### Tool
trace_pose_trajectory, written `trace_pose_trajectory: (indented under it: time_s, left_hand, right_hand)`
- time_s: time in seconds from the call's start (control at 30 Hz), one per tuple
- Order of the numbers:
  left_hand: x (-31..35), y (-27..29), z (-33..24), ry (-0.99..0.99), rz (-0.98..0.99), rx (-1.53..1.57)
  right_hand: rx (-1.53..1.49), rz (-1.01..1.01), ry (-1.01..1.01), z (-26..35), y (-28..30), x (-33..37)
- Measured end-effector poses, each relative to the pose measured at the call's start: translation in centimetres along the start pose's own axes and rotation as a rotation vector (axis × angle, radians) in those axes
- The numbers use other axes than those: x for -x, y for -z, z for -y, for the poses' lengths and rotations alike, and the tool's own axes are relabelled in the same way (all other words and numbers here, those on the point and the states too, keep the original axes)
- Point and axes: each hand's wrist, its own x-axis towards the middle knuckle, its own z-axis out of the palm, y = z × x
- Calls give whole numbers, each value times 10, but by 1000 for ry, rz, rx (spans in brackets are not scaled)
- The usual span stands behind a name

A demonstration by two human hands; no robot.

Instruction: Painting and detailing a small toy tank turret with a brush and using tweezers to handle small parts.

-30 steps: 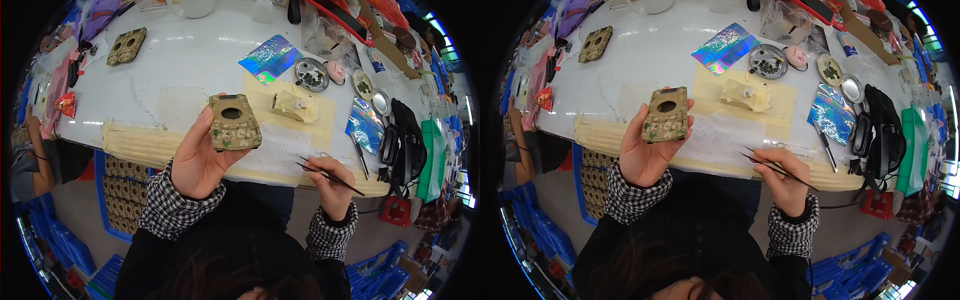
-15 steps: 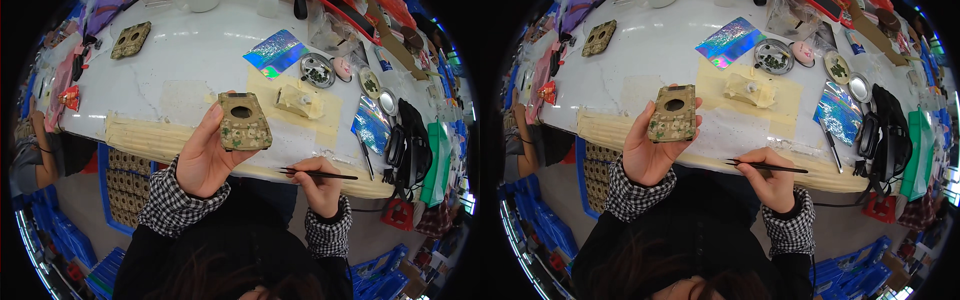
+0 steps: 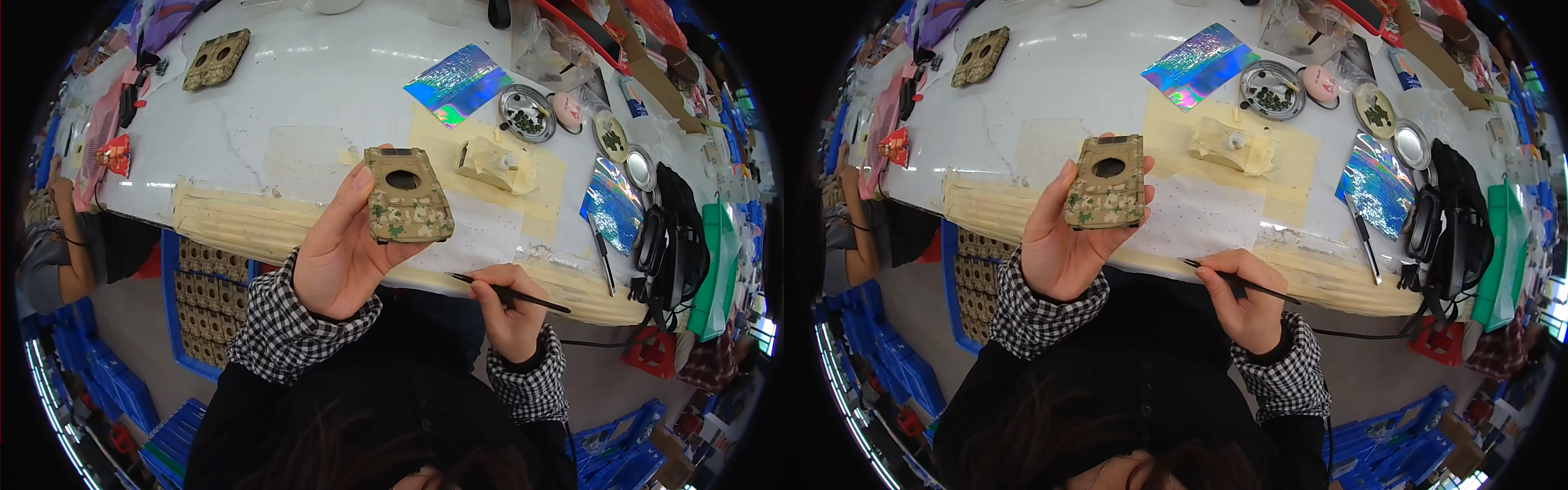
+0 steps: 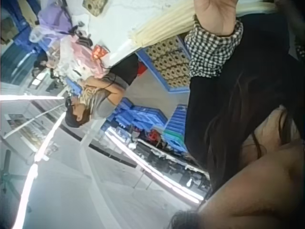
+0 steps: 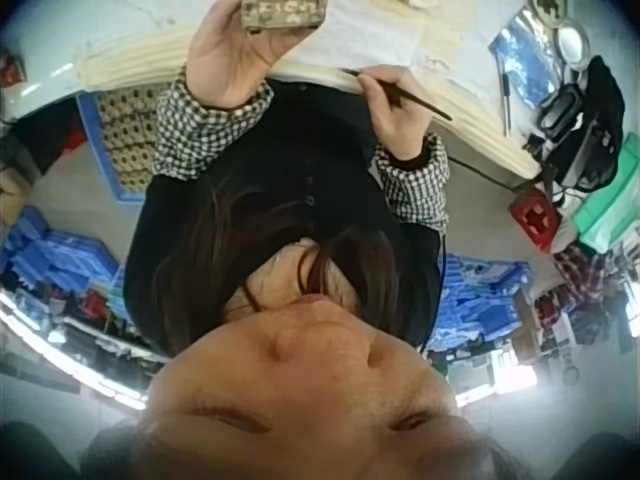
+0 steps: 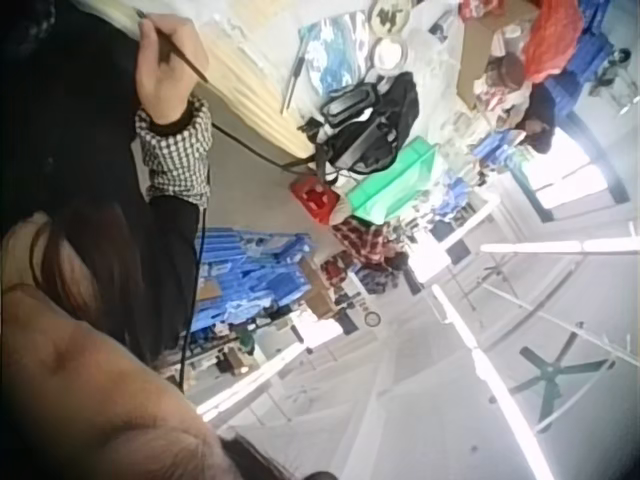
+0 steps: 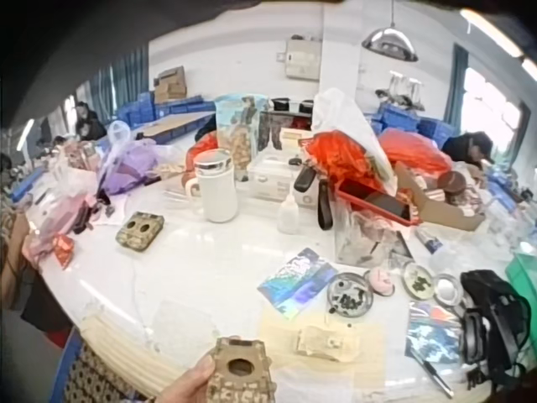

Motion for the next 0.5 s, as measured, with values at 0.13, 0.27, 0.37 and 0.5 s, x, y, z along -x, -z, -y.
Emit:
trace_pose_trajectory:
  time_s: [0.13,0.27,0.37,0.5]
  left_hand:
    - [-1,0,0,3,-12,5]
    - [-1,1,0,5,9,8]
    - [-1,0,-1,11,18,5]
    - [-1,1,-1,15,14,-2]
  right_hand:
    - [16,-2,14,0,0,-1]
    - [26,9,14,1,0,-2]
    - [20,4,14,0,0,-1]
    - [-8,-7,11,-1,-1,-1]
